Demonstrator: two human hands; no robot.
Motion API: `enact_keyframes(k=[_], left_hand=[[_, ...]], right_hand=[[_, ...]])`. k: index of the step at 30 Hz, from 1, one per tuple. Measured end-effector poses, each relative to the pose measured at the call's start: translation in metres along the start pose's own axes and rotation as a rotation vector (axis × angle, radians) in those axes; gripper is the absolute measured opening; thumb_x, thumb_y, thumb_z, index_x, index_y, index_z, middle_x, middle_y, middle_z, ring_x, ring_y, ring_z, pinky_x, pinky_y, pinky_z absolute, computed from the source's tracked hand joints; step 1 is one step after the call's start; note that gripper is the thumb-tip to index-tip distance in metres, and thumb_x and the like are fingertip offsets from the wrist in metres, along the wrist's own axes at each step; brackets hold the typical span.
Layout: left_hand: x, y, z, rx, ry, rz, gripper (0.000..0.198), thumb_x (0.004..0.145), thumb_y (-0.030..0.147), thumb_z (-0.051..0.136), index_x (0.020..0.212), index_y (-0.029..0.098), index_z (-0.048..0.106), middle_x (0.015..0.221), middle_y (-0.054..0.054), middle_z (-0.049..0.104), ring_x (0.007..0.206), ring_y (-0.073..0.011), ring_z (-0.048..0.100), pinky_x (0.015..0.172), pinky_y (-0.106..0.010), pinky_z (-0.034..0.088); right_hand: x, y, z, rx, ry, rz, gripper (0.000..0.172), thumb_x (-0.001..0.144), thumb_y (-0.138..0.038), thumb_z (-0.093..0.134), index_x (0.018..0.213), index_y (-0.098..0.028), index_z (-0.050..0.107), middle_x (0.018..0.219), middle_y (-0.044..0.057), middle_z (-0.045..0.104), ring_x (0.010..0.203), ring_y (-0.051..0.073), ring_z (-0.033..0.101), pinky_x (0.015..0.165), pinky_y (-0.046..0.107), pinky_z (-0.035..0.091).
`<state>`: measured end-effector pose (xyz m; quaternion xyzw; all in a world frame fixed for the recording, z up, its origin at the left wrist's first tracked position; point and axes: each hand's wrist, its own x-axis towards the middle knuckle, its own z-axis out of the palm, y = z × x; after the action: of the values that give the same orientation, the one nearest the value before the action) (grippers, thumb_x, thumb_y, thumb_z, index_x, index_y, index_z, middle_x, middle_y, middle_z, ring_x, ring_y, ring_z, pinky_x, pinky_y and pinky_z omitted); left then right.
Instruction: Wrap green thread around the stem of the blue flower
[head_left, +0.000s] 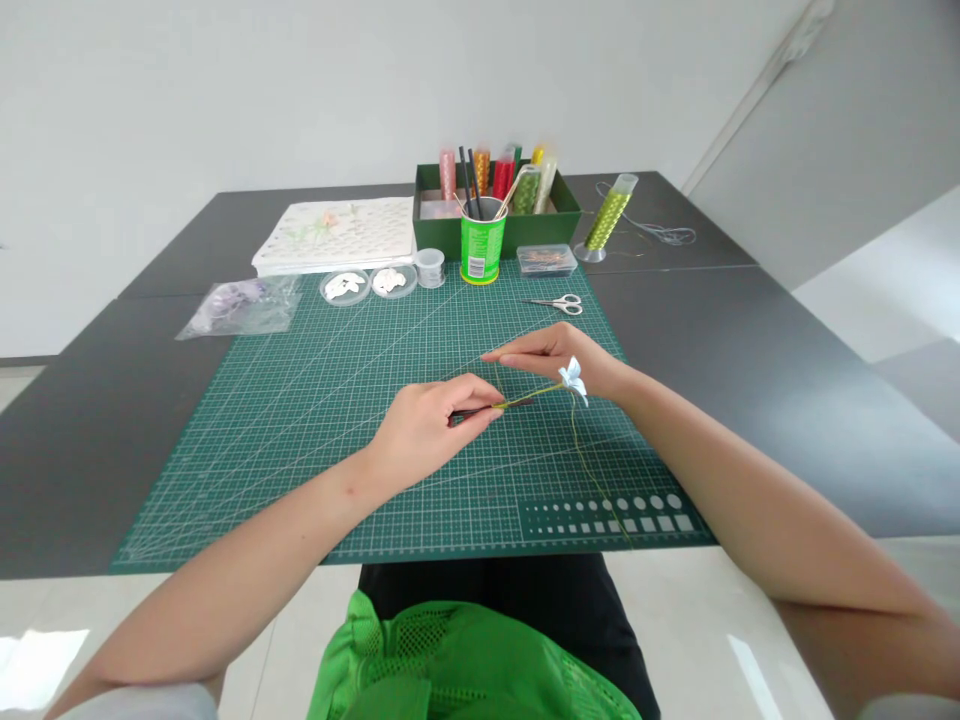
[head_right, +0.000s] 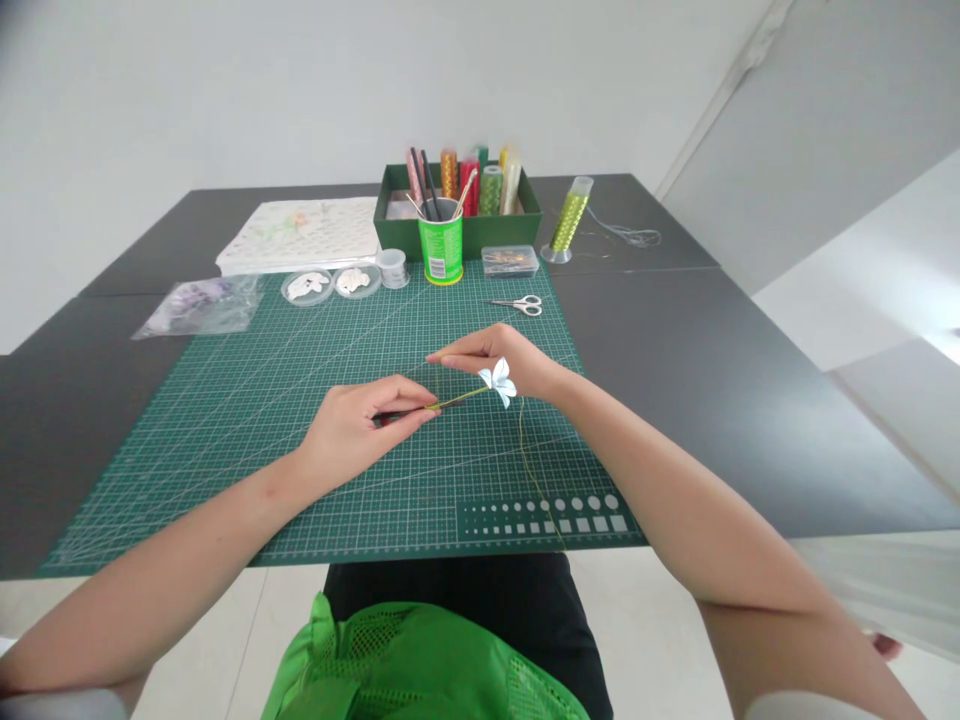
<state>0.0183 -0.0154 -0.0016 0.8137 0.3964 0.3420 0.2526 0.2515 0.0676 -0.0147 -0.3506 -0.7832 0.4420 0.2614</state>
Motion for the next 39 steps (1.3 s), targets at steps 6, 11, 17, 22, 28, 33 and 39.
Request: enact_keyframes(k=[6, 11, 17, 22, 28, 33, 39], left_hand=[[-0.001, 0.002, -0.001, 0.134, -0.012, 0.114, 0.004, 0.095, 0.019, 0.071, 0.092, 0.022, 0.071, 0.085, 0.008, 0.08, 0.075, -0.0102, 0.076, 0.061, -0.018, 0.051], [-0.002, 0.001, 0.0, 0.186, 0.039, 0.183, 0.008, 0.099, 0.023, 0.066, 0.094, 0.022, 0.071, 0.08, 0.006, 0.079, 0.072, -0.0111, 0.076, 0.058, -0.019, 0.05], [-0.002, -0.003, 0.002, 0.218, 0.227, 0.243, 0.014, 0.099, 0.024, 0.067, 0.111, 0.019, 0.073, 0.097, 0.0, 0.083, 0.083, -0.0146, 0.079, 0.074, -0.022, 0.058], [-0.001, -0.004, 0.0, 0.264, 0.285, 0.148, 0.012, 0.098, 0.025, 0.069, 0.105, 0.023, 0.079, 0.09, 0.002, 0.083, 0.073, -0.0141, 0.076, 0.067, -0.024, 0.057], [0.002, -0.007, -0.002, 0.199, 0.327, -0.012, 0.013, 0.095, 0.024, 0.072, 0.104, 0.025, 0.081, 0.098, 0.003, 0.083, 0.08, -0.0157, 0.078, 0.073, -0.025, 0.06], [0.007, -0.015, -0.005, 0.062, 0.349, -0.191, 0.013, 0.093, 0.026, 0.073, 0.103, 0.026, 0.082, 0.097, 0.003, 0.083, 0.087, -0.017, 0.08, 0.079, -0.026, 0.063], [0.012, -0.023, -0.009, 0.03, 0.319, -0.259, 0.012, 0.091, 0.027, 0.073, 0.1, 0.024, 0.082, 0.093, 0.001, 0.083, 0.085, -0.0192, 0.08, 0.078, -0.03, 0.064]], right_hand=[[-0.001, -0.003, 0.005, 0.033, 0.087, -0.084, 0.032, 0.092, -0.046, 0.07, 0.112, -0.024, 0.082, 0.113, 0.005, 0.081, 0.108, 0.024, 0.075, 0.097, 0.036, 0.059], [0.0, 0.001, 0.004, 0.01, 0.046, -0.085, 0.032, 0.094, -0.045, 0.069, 0.113, -0.023, 0.082, 0.114, 0.005, 0.08, 0.108, 0.024, 0.076, 0.095, 0.035, 0.059], [-0.001, 0.003, 0.001, -0.069, 0.004, 0.002, 0.04, 0.093, -0.05, 0.066, 0.109, -0.017, 0.083, 0.107, 0.01, 0.082, 0.097, 0.027, 0.077, 0.081, 0.037, 0.06], [-0.002, 0.004, -0.001, -0.15, 0.01, -0.056, 0.035, 0.093, -0.045, 0.065, 0.105, -0.018, 0.084, 0.105, 0.01, 0.082, 0.094, 0.026, 0.075, 0.081, 0.035, 0.056], [-0.005, -0.008, 0.0, -0.242, -0.127, 0.019, 0.036, 0.094, -0.041, 0.061, 0.105, -0.016, 0.084, 0.083, 0.006, 0.08, 0.063, 0.014, 0.06, 0.059, 0.028, 0.04], [-0.008, -0.022, -0.003, -0.206, -0.252, 0.021, 0.035, 0.094, -0.042, 0.063, 0.103, -0.015, 0.084, 0.065, 0.002, 0.071, 0.05, 0.009, 0.041, 0.052, 0.026, 0.03], [-0.015, -0.04, -0.001, -0.078, -0.372, -0.043, 0.034, 0.095, -0.044, 0.065, 0.101, -0.017, 0.085, 0.06, -0.001, 0.067, 0.047, 0.007, 0.038, 0.046, 0.024, 0.027]])
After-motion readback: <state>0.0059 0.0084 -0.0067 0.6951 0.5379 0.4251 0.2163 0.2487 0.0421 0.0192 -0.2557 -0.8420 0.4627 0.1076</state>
